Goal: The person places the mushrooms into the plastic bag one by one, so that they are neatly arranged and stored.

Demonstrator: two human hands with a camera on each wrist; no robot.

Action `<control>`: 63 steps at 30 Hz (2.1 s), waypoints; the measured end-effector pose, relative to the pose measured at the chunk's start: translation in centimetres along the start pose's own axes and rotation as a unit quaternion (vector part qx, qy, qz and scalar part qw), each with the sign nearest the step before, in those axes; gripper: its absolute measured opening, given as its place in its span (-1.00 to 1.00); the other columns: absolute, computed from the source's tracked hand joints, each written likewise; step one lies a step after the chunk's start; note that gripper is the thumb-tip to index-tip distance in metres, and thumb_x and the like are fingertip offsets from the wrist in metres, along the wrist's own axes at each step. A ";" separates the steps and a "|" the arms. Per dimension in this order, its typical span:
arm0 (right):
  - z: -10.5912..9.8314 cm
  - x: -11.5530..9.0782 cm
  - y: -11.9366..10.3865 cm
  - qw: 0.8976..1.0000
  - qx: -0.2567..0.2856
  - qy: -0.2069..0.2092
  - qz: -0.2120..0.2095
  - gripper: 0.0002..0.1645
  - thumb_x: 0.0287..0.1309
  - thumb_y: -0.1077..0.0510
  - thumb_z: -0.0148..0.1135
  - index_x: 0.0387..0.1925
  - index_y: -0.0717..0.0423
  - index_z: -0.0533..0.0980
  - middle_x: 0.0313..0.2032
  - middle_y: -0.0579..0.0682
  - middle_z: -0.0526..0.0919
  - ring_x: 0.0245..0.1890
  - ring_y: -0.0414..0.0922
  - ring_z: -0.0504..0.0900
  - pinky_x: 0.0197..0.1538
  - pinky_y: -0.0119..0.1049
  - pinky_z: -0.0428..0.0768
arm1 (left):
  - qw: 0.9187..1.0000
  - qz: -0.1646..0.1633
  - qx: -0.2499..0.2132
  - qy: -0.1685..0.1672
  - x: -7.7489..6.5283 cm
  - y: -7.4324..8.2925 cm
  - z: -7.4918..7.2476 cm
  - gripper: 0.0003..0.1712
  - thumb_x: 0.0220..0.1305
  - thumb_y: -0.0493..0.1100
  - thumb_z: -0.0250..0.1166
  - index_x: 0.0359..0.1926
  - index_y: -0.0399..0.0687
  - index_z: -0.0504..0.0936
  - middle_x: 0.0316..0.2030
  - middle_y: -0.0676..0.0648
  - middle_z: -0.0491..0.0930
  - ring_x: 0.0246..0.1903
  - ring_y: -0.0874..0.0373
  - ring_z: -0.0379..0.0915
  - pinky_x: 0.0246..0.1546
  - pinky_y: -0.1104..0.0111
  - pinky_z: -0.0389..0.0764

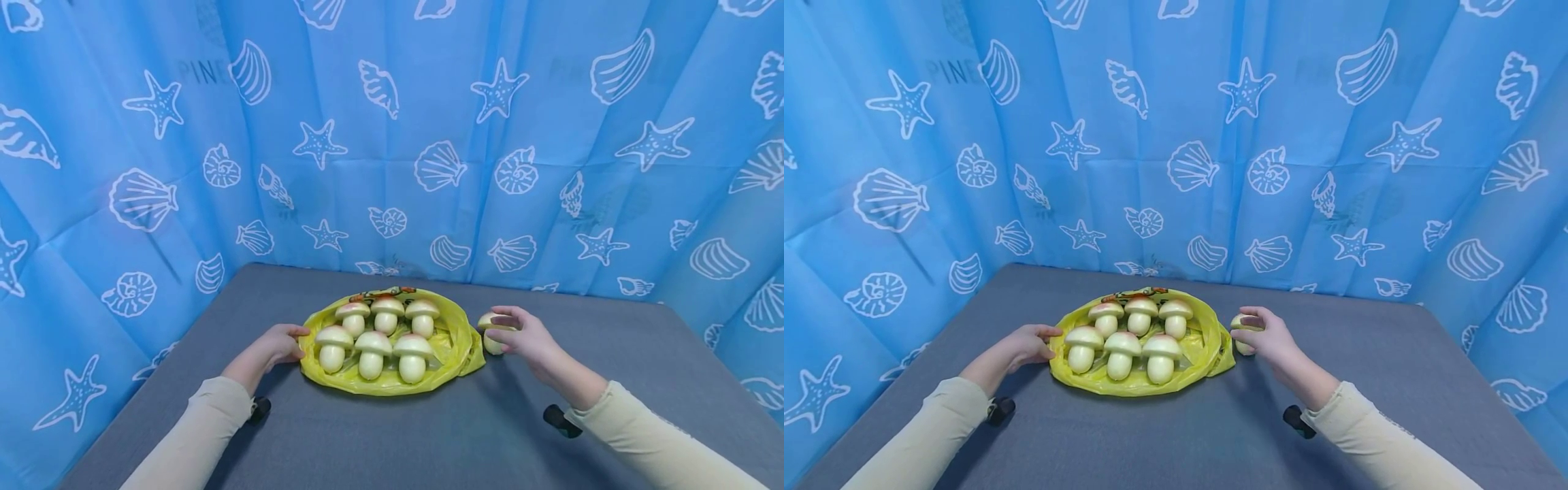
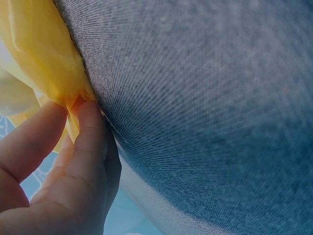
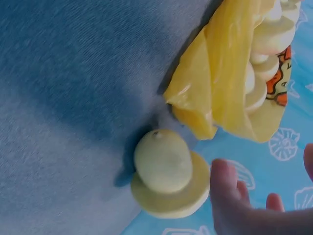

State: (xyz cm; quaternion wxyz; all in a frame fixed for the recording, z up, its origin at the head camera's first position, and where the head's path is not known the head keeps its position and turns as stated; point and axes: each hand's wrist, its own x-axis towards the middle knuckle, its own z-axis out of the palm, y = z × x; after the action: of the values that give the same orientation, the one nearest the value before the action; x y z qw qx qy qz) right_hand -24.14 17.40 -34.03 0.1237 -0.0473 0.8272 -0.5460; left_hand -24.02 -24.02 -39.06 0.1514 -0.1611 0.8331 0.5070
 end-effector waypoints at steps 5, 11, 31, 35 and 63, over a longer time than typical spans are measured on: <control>-0.7 0.2 0.4 1.000 -0.008 0.024 -0.005 -0.27 0.37 0.19 0.09 0.42 0.35 0.05 0.35 0.43 0.12 0.29 0.32 0.22 0.18 0.23 0.37 | 1.000 -0.003 -0.004 0.000 0.0 0.0 0.0 -0.39 0.21 -0.59 0.15 0.30 -0.42 0.34 0.24 -0.42 0.30 0.12 -0.15 0.37 0.00 0.18 0.57; -1.1 0.8 0.9 0.999 -0.029 0.045 0.004 -0.18 0.36 0.17 0.12 0.48 0.27 -0.02 0.41 0.47 -0.07 0.36 0.39 0.02 0.27 0.27 0.24 | 1.000 -0.005 -0.006 0.003 0.2 -0.1 0.1 -0.38 0.20 -0.59 0.15 0.31 -0.41 0.34 0.26 -0.42 0.28 0.15 -0.16 0.36 0.00 0.18 0.58; -1.5 4.0 3.4 0.997 -0.066 0.007 0.049 -0.09 0.35 0.14 0.14 0.51 0.25 -0.13 0.40 0.54 -0.16 0.36 0.42 -0.02 0.23 0.33 0.25 | 1.000 0.021 -0.014 0.005 0.0 -0.3 0.2 -0.37 0.19 -0.61 0.11 0.31 -0.42 0.32 0.23 -0.44 0.30 0.16 -0.20 0.33 0.00 0.13 0.57; -1.4 4.4 3.4 0.996 -0.063 0.009 0.056 -0.10 0.35 0.16 0.14 0.50 0.26 -0.12 0.39 0.54 -0.15 0.35 0.41 0.01 0.22 0.32 0.27 | 1.000 0.025 -0.012 0.003 -0.3 -0.1 0.0 -0.37 0.20 -0.60 0.13 0.32 -0.41 0.32 0.21 -0.42 0.33 0.13 -0.17 0.35 -0.01 0.13 0.58; -1.5 4.4 3.7 0.996 -0.062 0.032 0.060 -0.21 0.32 0.16 0.17 0.44 0.31 0.08 0.33 0.46 0.15 0.25 0.33 0.25 0.12 0.28 0.40 | 0.999 0.027 -0.017 -0.006 -0.5 -0.3 -0.5 -0.36 0.21 -0.57 0.15 0.33 -0.41 0.30 0.16 -0.40 0.34 0.10 -0.17 0.34 0.03 0.11 0.56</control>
State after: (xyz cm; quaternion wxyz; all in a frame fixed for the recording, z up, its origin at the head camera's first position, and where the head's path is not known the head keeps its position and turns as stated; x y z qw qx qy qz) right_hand -28.60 19.30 -37.51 0.1266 0.0123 0.8645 -0.4864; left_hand -23.53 -24.49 -38.86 0.1394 -0.1381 0.8275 0.5261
